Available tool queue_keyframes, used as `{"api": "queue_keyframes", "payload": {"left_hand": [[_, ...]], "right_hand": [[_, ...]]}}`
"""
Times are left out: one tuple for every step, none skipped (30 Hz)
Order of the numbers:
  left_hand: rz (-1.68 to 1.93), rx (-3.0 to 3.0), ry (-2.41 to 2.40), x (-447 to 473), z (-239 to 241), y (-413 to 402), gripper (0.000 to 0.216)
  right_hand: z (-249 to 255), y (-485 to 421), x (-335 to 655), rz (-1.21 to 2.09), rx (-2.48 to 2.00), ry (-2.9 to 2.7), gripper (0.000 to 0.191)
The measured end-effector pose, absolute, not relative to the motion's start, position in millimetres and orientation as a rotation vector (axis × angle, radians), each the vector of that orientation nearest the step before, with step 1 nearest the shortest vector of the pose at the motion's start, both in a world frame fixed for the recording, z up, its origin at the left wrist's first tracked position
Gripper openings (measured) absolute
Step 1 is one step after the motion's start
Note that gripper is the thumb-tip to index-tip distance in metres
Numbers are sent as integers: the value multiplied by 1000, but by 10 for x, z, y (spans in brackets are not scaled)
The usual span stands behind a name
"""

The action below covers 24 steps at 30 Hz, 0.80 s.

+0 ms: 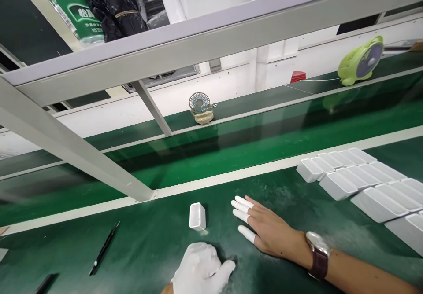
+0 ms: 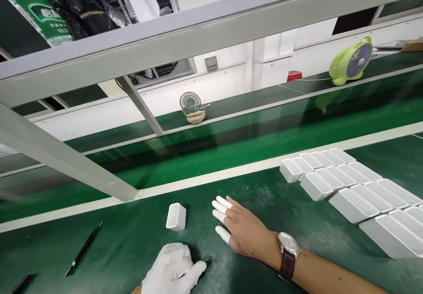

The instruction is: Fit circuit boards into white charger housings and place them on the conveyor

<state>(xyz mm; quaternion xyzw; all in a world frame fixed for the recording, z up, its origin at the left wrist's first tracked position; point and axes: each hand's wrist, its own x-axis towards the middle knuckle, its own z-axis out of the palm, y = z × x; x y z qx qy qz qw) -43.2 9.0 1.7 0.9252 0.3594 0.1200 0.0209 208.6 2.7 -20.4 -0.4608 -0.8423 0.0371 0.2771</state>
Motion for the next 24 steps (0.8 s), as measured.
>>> {"api": "queue_keyframes", "payload": {"left_hand": [[374, 2867, 1107, -436, 12, 92, 47], [379, 2864, 1102, -438, 9, 94, 47], [384, 2855, 1104, -440, 8, 95, 47], [385, 2844, 1108, -442, 8, 94, 47], [385, 2832, 1111, -444, 9, 93, 47], [390, 2822, 1114, -447, 11, 91, 47], [395, 2817, 1116, -450, 12, 89, 46], [397, 2817, 1112, -454, 13, 88, 46], [392, 2820, 1104, -459, 13, 87, 46], [387, 2823, 1098, -463, 12, 87, 46], [380, 2827, 1096, -467, 10, 88, 46], [373, 2830, 1099, -471, 7, 89, 46], [368, 2834, 1104, -475, 4, 91, 46], [366, 2838, 1107, -478, 0, 91, 47], [366, 2841, 1110, -480, -3, 91, 47], [366, 2843, 1109, -482, -6, 90, 47], [367, 2843, 1110, -484, -8, 88, 47], [371, 2844, 1112, -485, -10, 87, 47], [375, 2844, 1114, -486, -10, 85, 47], [382, 2847, 1116, -487, -11, 85, 47], [389, 2856, 1109, -487, -11, 86, 47], [394, 2868, 1093, -487, -13, 89, 47], [400, 2881, 1077, -487, -14, 93, 46], [406, 2893, 1065, -486, -16, 99, 46]], "right_hand": [[-205, 29, 2087, 98, -1236, -2263, 36], [-207, 31, 2087, 98, -1234, -2265, 35], [-209, 32, 2088, 99, -1232, -2265, 35], [-212, 34, 2088, 100, -1230, -2264, 35], [-216, 34, 2087, 101, -1229, -2262, 36], [-219, 34, 2087, 100, -1231, -2259, 36], [-223, 33, 2086, 98, -1235, -2256, 37], [-225, 30, 2085, 94, -1239, -2251, 37], [-227, 28, 2084, 89, -1244, -2247, 36], [-227, 25, 2084, 86, -1247, -2244, 36], [-226, 22, 2083, 84, -1249, -2240, 36], [-223, 19, 2083, 83, -1248, -2238, 36], [-219, 17, 2083, 86, -1248, -2237, 36], [-213, 15, 2084, 91, -1249, -2237, 36], [-207, 14, 2084, 98, -1252, -2240, 36], [-202, 14, 2085, 104, -1254, -2243, 36], [-196, 14, 2087, 110, -1258, -2246, 36], [-191, 14, 2088, 115, -1263, -2249, 36], [-187, 14, 2090, 119, -1269, -2252, 37], [-184, 15, 2092, 122, -1275, -2257, 37], [-182, 15, 2094, 125, -1284, -2264, 37], [-181, 16, 2096, 129, -1295, -2271, 37], [-180, 16, 2098, 134, -1305, -2282, 37], [-180, 16, 2101, 137, -1314, -2292, 38]]}}
